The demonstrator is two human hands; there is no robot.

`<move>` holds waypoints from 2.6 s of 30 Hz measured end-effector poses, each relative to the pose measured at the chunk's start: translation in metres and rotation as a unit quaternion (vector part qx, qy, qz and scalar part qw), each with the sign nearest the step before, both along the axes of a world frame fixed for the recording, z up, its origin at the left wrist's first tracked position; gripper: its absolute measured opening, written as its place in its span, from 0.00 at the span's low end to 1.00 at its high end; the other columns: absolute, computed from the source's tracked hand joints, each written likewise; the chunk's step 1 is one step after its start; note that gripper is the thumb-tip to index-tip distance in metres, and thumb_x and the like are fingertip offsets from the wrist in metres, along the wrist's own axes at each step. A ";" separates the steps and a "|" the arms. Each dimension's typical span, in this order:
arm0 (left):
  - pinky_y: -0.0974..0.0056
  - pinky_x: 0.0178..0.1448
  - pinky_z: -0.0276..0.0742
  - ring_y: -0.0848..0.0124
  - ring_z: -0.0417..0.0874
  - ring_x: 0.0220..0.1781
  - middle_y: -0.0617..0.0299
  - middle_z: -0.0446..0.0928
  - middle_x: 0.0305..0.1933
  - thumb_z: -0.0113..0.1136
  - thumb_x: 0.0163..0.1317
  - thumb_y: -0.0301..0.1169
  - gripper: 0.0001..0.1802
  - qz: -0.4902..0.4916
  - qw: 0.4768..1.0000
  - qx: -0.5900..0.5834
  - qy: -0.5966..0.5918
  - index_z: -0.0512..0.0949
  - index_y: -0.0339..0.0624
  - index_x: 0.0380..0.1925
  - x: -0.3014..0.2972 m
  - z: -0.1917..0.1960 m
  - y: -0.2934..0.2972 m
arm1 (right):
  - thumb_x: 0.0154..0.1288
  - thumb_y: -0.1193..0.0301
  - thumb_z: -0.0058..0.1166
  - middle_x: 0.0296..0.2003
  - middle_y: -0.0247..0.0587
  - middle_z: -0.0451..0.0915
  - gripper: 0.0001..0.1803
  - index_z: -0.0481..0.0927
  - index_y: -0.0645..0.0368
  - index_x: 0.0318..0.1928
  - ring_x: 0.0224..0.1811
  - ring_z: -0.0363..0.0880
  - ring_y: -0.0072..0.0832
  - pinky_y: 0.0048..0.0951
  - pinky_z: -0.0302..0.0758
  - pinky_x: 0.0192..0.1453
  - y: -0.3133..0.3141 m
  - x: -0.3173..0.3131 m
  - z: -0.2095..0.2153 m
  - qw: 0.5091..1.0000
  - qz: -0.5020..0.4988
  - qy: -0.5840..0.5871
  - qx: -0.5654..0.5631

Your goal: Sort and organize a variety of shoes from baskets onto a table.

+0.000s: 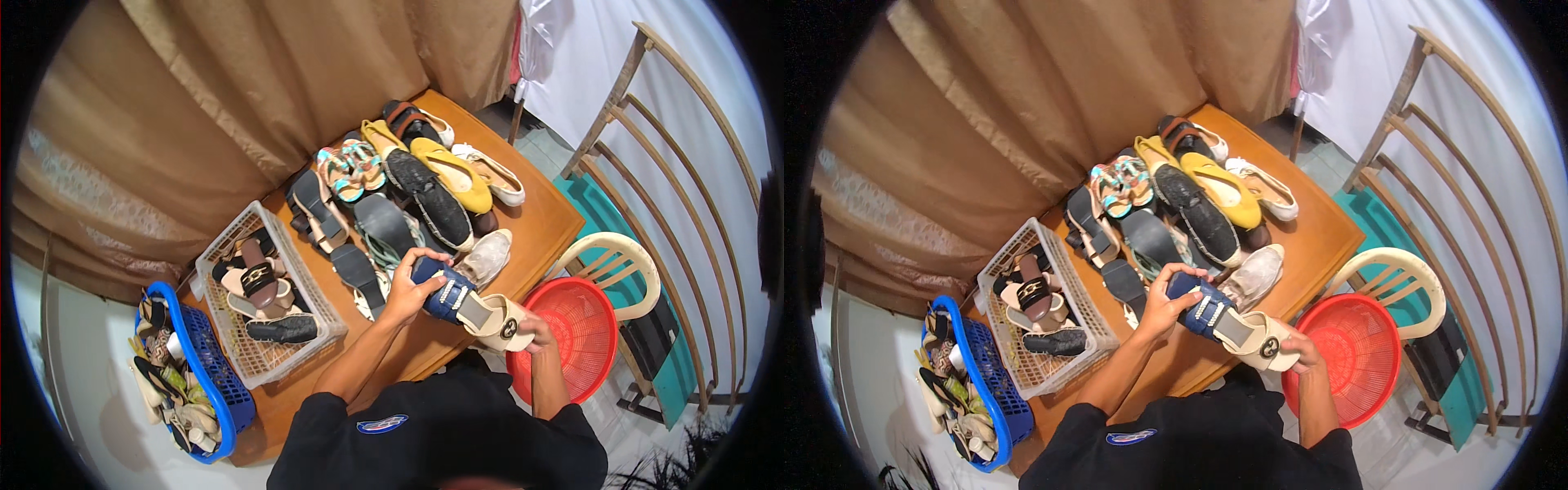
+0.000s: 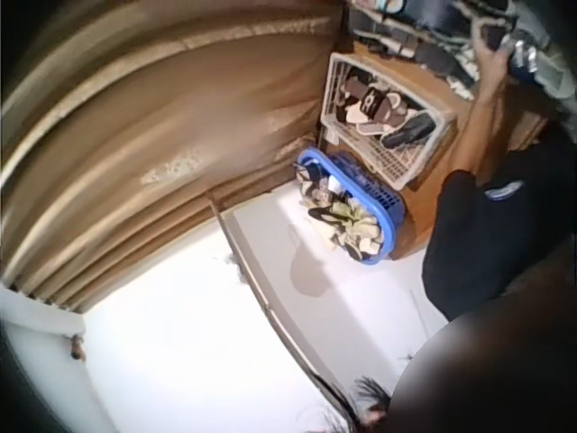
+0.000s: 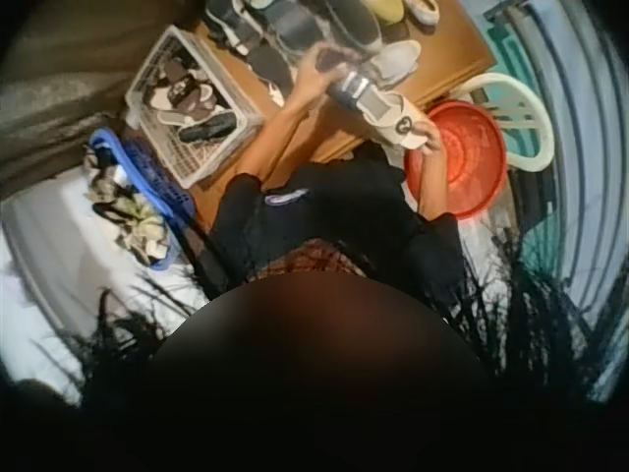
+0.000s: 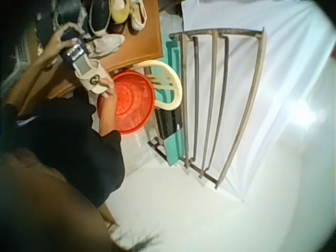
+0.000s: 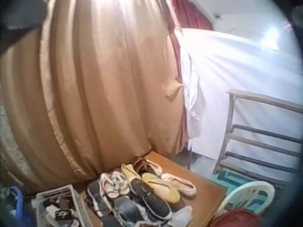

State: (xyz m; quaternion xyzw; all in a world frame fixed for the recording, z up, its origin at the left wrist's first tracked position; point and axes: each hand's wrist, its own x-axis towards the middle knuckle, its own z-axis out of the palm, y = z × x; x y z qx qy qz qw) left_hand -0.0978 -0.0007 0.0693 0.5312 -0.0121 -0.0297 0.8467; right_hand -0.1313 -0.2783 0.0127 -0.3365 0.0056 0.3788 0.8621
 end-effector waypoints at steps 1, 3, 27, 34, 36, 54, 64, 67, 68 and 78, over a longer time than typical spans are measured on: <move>0.61 0.59 0.73 0.67 0.77 0.53 0.54 0.76 0.49 0.59 0.50 0.11 0.22 -0.005 1.000 0.022 -0.001 0.69 0.38 0.45 0.009 0.001 -0.011 | 0.43 0.65 0.63 0.60 0.52 0.69 0.47 0.60 0.71 0.65 0.62 0.70 0.39 0.35 0.64 0.68 -0.007 0.000 -0.002 1.000 -0.004 0.003 0.002; 0.66 0.58 0.72 0.70 0.77 0.52 0.57 0.77 0.46 0.61 0.50 0.12 0.21 -0.020 0.997 0.077 -0.011 0.71 0.38 0.45 0.029 -0.005 -0.031 | 0.41 0.69 0.63 0.60 0.53 0.69 0.48 0.59 0.70 0.65 0.63 0.70 0.39 0.35 0.63 0.68 -0.018 0.000 -0.002 0.998 -0.026 -0.019 0.050; 0.65 0.56 0.73 0.69 0.78 0.50 0.57 0.77 0.47 0.54 0.60 0.24 0.14 0.019 0.968 0.249 -0.038 0.73 0.34 0.47 0.252 0.003 -0.035 | 0.48 0.81 0.46 0.54 0.47 0.75 0.36 0.64 0.65 0.63 0.54 0.76 0.36 0.34 0.72 0.61 -0.067 0.324 0.007 0.967 -0.233 -0.090 -0.052; 0.61 0.57 0.73 0.60 0.79 0.51 0.50 0.74 0.50 0.58 0.58 0.27 0.14 0.005 0.912 0.402 -0.079 0.76 0.36 0.45 0.320 -0.030 -0.051 | 0.47 0.79 0.45 0.55 0.47 0.74 0.36 0.65 0.64 0.63 0.54 0.76 0.39 0.37 0.74 0.61 -0.042 0.409 -0.040 0.984 -0.126 -0.035 -0.123; 0.60 0.57 0.73 0.59 0.79 0.51 0.49 0.74 0.50 0.59 0.56 0.28 0.16 0.030 0.887 0.453 -0.087 0.76 0.36 0.45 0.331 -0.039 -0.048 | 0.47 0.79 0.45 0.54 0.46 0.74 0.35 0.65 0.63 0.63 0.54 0.76 0.38 0.38 0.75 0.60 -0.042 0.404 -0.023 0.990 -0.092 -0.014 -0.105; 0.51 0.69 0.59 0.42 0.63 0.67 0.38 0.62 0.66 0.59 0.53 0.36 0.34 -0.029 0.738 0.668 -0.086 0.67 0.41 0.62 0.328 -0.060 -0.057 | 0.56 0.62 0.61 0.61 0.50 0.69 0.38 0.63 0.62 0.65 0.65 0.64 0.39 0.35 0.61 0.68 -0.027 0.379 -0.001 0.829 0.056 -0.332 -0.446; 0.56 0.65 0.65 0.52 0.72 0.60 0.46 0.72 0.55 0.60 0.55 0.34 0.22 -0.010 0.813 0.558 -0.167 0.74 0.38 0.50 0.276 -0.017 -0.016 | 0.56 0.55 0.62 0.55 0.54 0.74 0.31 0.74 0.61 0.56 0.61 0.70 0.44 0.37 0.64 0.64 0.002 0.344 0.044 0.700 -0.080 -0.427 -0.567; 0.56 0.65 0.66 0.52 0.73 0.59 0.47 0.73 0.54 0.60 0.55 0.34 0.21 0.017 0.826 0.539 -0.167 0.75 0.37 0.49 0.243 0.009 0.008 | 0.56 0.60 0.62 0.52 0.52 0.76 0.26 0.76 0.63 0.51 0.58 0.72 0.44 0.37 0.66 0.62 0.020 0.328 0.058 0.656 -0.146 -0.518 -0.529; 0.56 0.64 0.66 0.52 0.73 0.59 0.48 0.74 0.54 0.59 0.56 0.34 0.21 0.041 0.828 0.534 -0.168 0.75 0.38 0.49 0.230 0.017 0.013 | 0.56 0.64 0.61 0.49 0.49 0.77 0.22 0.77 0.63 0.48 0.56 0.73 0.42 0.39 0.67 0.60 0.027 0.322 0.062 0.642 -0.180 -0.542 -0.512; 0.66 0.57 0.72 0.72 0.78 0.51 0.59 0.78 0.48 0.56 0.64 0.28 0.13 0.218 0.885 0.404 -0.084 0.76 0.36 0.47 0.053 0.045 0.141 | 0.61 0.78 0.54 0.45 0.43 0.80 0.14 0.77 0.65 0.48 0.50 0.78 0.29 0.29 0.73 0.55 0.152 0.248 0.111 0.784 -0.057 -0.554 -0.273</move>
